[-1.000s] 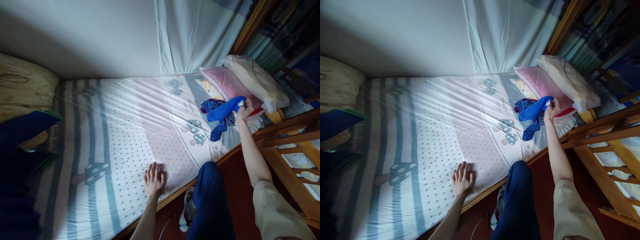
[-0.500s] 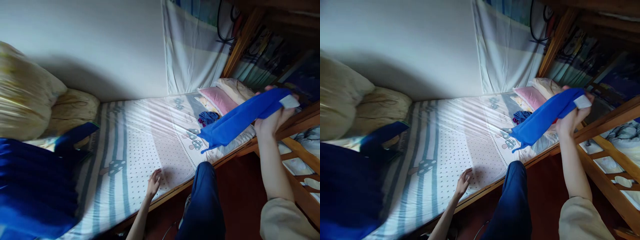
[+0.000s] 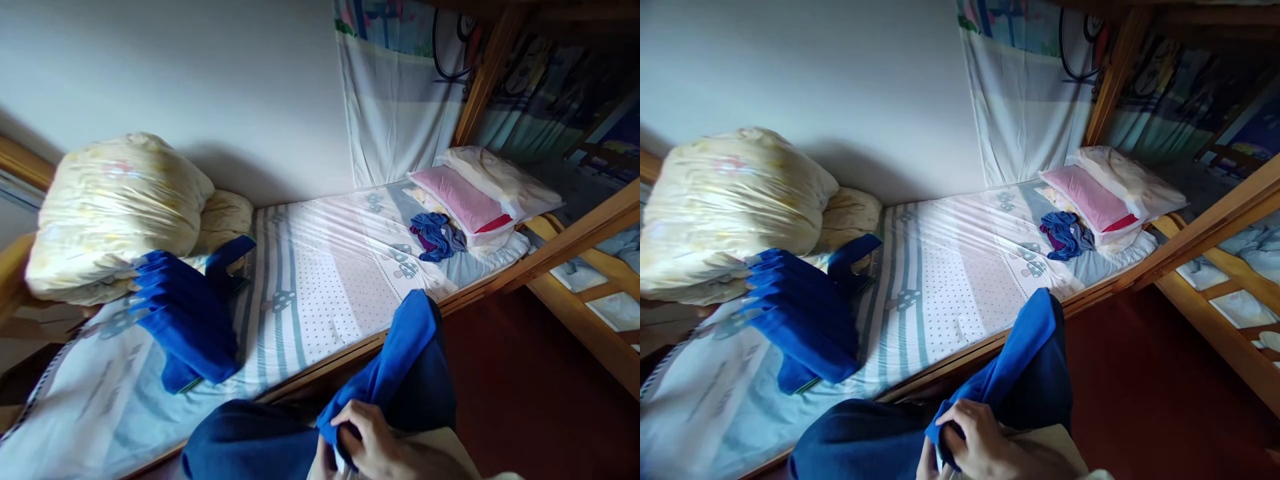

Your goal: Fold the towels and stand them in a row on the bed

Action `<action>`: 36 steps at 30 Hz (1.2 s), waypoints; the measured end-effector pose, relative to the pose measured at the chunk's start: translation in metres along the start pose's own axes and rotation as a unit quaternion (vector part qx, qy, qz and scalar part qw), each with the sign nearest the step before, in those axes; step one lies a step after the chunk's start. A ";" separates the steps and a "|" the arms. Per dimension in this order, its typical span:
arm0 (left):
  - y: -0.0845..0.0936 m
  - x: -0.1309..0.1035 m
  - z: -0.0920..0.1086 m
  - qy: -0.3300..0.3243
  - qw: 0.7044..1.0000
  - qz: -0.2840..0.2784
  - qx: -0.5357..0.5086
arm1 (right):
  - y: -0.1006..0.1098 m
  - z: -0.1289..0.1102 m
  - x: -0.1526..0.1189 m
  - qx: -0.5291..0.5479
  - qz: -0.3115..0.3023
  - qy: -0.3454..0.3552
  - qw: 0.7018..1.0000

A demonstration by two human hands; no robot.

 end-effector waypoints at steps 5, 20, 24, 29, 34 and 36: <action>-0.005 0.025 0.071 -0.094 0.995 -0.003 -0.018 | 0.042 -0.016 0.007 0.000 -0.006 0.012 1.000; -0.007 0.019 0.129 -0.114 0.992 -0.047 0.011 | 0.051 -0.011 -0.010 -0.010 -0.008 0.015 1.000; -0.019 0.010 0.129 -0.158 0.978 -0.091 0.105 | 0.049 0.010 -0.015 -0.032 0.022 -0.016 0.999; -0.004 0.020 0.140 -0.233 0.954 -0.076 0.174 | 0.059 0.009 -0.011 -0.065 0.024 -0.003 0.998; 0.053 0.029 0.178 -0.316 0.915 0.033 0.247 | 0.071 -0.002 -0.005 -0.102 0.019 0.047 0.994; 0.076 0.026 0.196 -0.346 0.895 0.089 0.268 | 0.071 -0.003 -0.003 -0.123 0.005 0.063 0.990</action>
Point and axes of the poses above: each hand's wrist, its own x-axis towards the middle knuckle, its own y-axis out of the back of the hand, z = x × y, the point moved 8 cm from there along x, towards the middle knuckle, and after that the axes turned 8 degrees about -y, right-handed, at the moved point
